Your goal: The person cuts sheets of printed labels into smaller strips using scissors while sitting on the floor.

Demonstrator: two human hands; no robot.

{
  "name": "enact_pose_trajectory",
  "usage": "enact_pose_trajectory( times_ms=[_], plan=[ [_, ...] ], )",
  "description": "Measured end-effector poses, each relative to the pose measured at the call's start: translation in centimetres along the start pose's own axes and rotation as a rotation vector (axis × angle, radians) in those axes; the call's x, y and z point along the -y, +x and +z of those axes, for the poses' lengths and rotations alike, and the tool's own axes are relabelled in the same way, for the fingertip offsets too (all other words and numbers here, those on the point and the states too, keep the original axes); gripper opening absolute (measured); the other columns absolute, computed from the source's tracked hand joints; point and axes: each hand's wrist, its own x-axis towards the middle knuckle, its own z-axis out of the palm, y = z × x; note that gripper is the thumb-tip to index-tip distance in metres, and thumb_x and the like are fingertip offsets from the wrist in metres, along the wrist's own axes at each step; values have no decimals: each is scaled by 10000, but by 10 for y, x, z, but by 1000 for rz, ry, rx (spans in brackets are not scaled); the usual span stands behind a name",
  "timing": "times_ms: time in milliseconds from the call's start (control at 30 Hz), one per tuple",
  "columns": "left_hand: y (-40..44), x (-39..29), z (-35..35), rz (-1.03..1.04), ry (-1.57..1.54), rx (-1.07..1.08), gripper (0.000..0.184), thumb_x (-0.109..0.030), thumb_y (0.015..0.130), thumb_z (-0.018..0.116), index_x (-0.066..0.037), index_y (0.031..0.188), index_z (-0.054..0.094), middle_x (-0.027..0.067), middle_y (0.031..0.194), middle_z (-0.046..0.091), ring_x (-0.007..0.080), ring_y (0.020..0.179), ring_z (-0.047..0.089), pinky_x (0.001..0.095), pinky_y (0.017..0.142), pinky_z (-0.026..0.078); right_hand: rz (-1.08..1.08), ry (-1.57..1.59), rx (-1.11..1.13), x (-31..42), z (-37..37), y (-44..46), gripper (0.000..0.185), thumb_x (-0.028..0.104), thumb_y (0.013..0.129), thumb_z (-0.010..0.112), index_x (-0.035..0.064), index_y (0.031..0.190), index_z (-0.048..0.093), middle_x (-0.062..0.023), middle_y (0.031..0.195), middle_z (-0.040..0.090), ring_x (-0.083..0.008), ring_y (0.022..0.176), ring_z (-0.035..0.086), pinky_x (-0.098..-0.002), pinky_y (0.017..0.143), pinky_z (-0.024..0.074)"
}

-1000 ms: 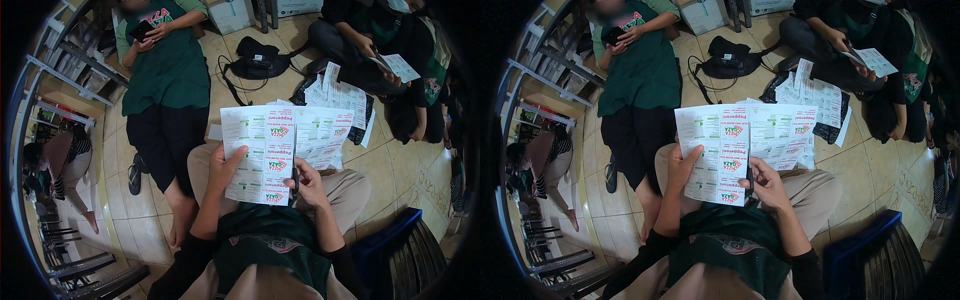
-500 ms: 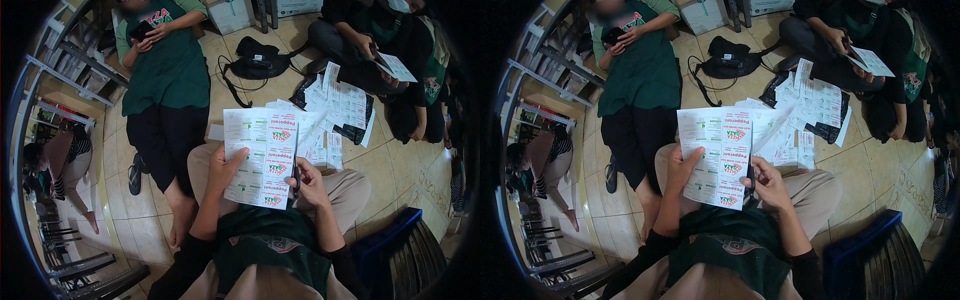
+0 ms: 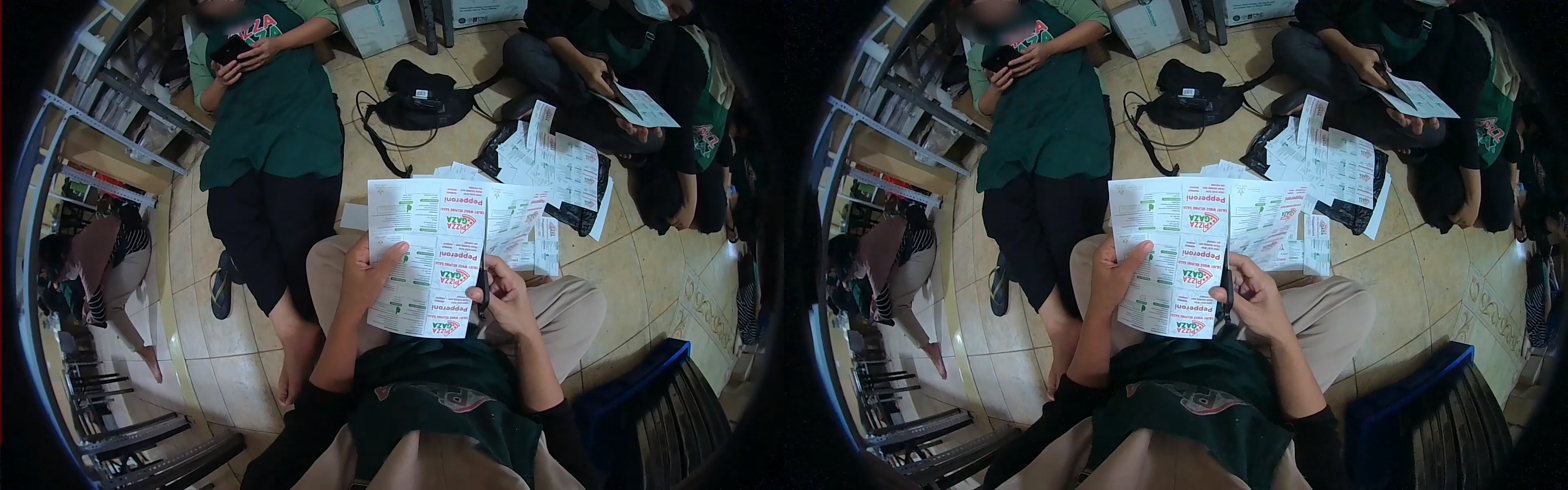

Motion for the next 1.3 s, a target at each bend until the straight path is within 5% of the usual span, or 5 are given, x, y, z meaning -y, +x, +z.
enact_pose_trajectory(
  times_ms=[300,1067,1167,1300],
  plan=[
    [-6,3,3,-12,3,48,220,-96,860,623,3,1055,592,78,954,661,107,807,620,234,708,497,-58,-36,1,4,-1,1,530,174,805,720,-21,1227,466,-44,1038,594,-95,942,553,-228,814,435],
    [-15,8,0,-13,1,62,198,-94,853,634,2,1025,608,70,927,670,99,771,621,225,677,493,-65,37,-12,-1,-2,1,501,117,818,694,-28,1231,452,-62,1079,582,-98,961,559,-226,819,448],
    [-14,16,-13,-78,9,157,330,-181,868,636,6,1132,571,83,1022,641,108,876,596,249,765,482,-37,16,23,5,-3,0,492,101,819,691,-27,1232,455,-57,1071,584,-93,953,562,-226,808,454],
    [19,0,-47,138,-15,192,554,-269,882,609,-9,1320,392,123,1232,521,168,1084,524,312,918,418,40,35,151,6,-11,-3,474,78,831,674,-27,1239,456,-41,1023,600,-78,926,562,-220,785,459]
  ],
)
